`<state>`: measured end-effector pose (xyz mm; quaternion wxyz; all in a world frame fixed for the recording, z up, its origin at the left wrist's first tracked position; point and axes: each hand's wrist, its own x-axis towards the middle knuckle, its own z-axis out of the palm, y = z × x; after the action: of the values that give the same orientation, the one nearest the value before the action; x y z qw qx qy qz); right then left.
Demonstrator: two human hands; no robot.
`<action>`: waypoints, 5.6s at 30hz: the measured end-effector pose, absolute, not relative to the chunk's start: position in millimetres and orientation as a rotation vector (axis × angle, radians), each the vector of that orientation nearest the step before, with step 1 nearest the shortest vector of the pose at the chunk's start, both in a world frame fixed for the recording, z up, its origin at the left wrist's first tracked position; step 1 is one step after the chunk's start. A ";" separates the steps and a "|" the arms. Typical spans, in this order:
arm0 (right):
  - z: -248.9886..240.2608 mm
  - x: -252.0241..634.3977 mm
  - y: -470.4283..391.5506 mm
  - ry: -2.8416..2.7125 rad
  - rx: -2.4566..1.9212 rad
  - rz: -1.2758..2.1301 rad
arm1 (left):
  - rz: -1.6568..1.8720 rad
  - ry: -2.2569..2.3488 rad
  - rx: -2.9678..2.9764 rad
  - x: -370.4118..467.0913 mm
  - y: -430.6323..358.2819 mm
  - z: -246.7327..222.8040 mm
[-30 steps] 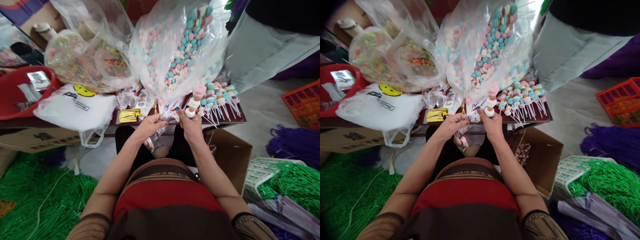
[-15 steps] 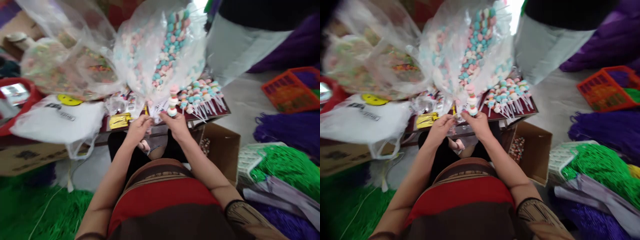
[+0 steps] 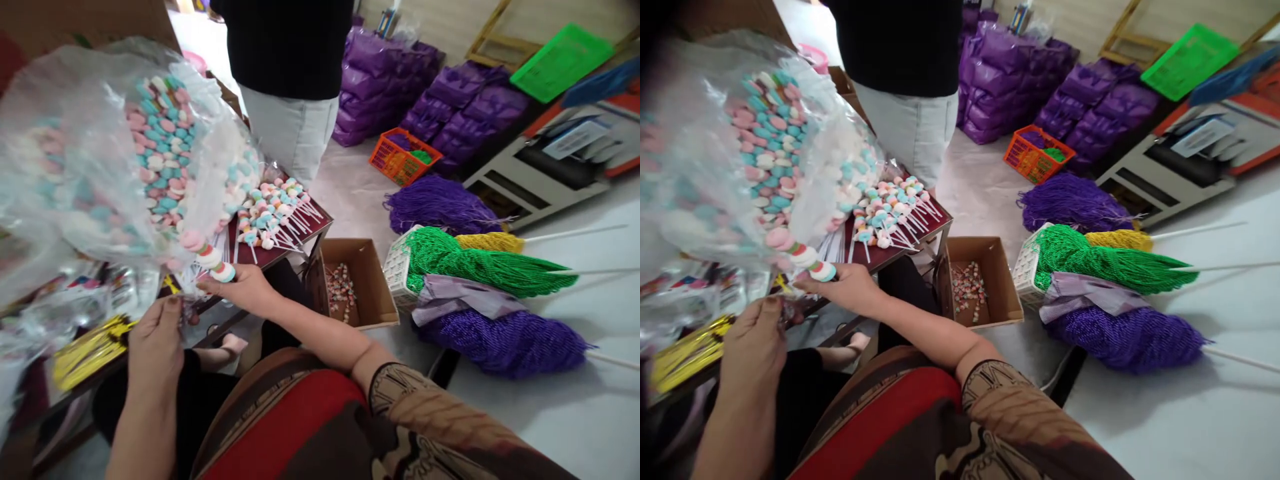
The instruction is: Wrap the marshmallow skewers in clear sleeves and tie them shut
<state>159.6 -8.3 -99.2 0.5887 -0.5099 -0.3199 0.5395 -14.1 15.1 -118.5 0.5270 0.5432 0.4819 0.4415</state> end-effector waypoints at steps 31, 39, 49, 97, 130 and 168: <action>-43.1 242.7 -58.2 -1.757 -1.259 0.541 | 1.021 0.813 1.055 -49.7 5.6 -121.5; -51.9 251.4 -63.5 -1.672 -1.315 0.569 | 1.005 0.786 1.134 -46.7 6.9 -117.1; -54.2 254.2 -61.3 -1.643 -1.340 0.563 | 0.990 0.807 1.161 -48.0 9.0 -122.8; -68.1 233.4 -52.0 -1.826 -1.419 0.686 | 0.522 0.811 2.162 2.4 20.3 -47.1; -99.9 166.4 -79.8 -1.135 -1.296 1.248 | 1.266 0.778 0.908 15.3 -9.0 -39.2; -101.4 140.3 -80.9 -1.041 -1.242 1.167 | 1.405 0.731 0.657 4.7 5.4 -38.7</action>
<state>140.3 -80.9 -101.4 0.5416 -0.5229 -0.4380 0.4913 4.7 5.4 -38.7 0.6546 0.2896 0.3224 0.6194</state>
